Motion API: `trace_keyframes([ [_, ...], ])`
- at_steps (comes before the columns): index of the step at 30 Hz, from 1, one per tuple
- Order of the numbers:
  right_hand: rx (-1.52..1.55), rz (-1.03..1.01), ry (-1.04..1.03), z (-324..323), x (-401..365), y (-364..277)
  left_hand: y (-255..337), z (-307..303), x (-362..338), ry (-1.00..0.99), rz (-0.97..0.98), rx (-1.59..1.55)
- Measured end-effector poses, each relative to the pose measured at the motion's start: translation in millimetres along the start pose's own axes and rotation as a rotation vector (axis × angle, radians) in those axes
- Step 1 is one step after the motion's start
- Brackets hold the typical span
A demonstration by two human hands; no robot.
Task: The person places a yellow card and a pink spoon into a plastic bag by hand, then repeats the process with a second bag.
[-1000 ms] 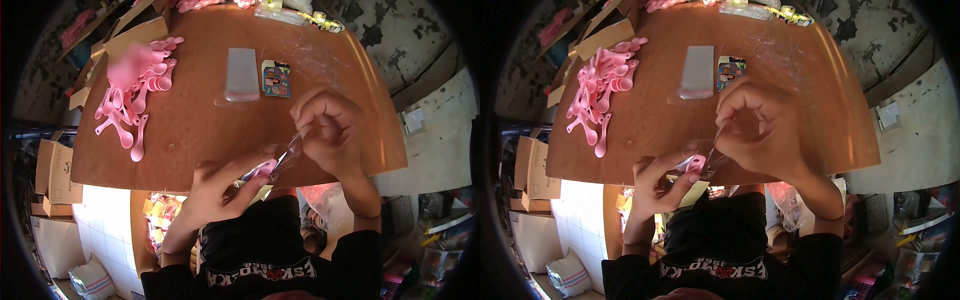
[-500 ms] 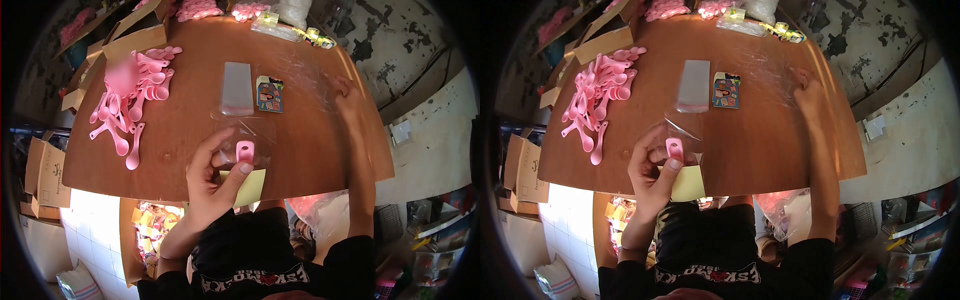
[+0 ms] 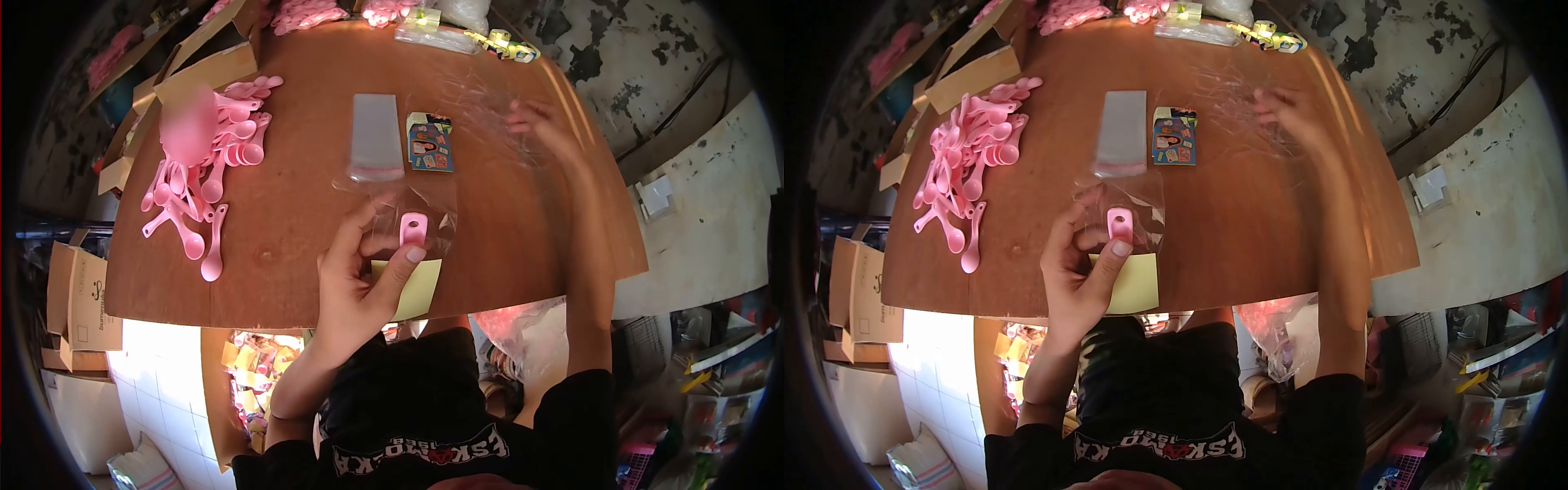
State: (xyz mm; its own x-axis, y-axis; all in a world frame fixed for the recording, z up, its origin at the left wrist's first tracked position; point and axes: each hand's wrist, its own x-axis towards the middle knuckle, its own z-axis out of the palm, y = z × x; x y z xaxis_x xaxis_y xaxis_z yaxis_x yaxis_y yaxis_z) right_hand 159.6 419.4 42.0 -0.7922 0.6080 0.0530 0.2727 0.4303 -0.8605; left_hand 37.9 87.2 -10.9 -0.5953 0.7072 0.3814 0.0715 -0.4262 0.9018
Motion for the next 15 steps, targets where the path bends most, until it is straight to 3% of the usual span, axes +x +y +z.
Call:
trace_keyframes([
  [1, -0.668, 0.143, 0.433, 8, 7, 14, 3, 0, 0, -0.002, 0.009, -0.002],
  [2, -0.670, 0.137, 0.438, 5, 9, 24, 6, -1, -2, 0.007, 0.002, 0.022],
  [4, 0.103, 0.009, 0.523, -8, 14, 36, 5, -4, 0, 0.038, -0.003, 0.041],
  [5, -0.095, -0.070, 0.559, 5, 3, 18, 4, -7, 2, -0.012, 0.005, 0.085],
  [6, -0.093, -0.059, 0.557, 16, -10, -1, 3, -8, 3, -0.073, 0.008, 0.134],
  [10, 0.266, -0.179, -0.055, 53, -57, -70, -8, 2, 7, -0.102, 0.037, 0.107],
  [12, 0.323, -0.248, -0.224, 82, -78, -84, -13, 9, 7, -0.047, 0.009, 0.058],
  [15, 0.254, -0.349, -0.241, 110, -94, -99, -14, 12, 8, -0.087, 0.027, 0.068],
])
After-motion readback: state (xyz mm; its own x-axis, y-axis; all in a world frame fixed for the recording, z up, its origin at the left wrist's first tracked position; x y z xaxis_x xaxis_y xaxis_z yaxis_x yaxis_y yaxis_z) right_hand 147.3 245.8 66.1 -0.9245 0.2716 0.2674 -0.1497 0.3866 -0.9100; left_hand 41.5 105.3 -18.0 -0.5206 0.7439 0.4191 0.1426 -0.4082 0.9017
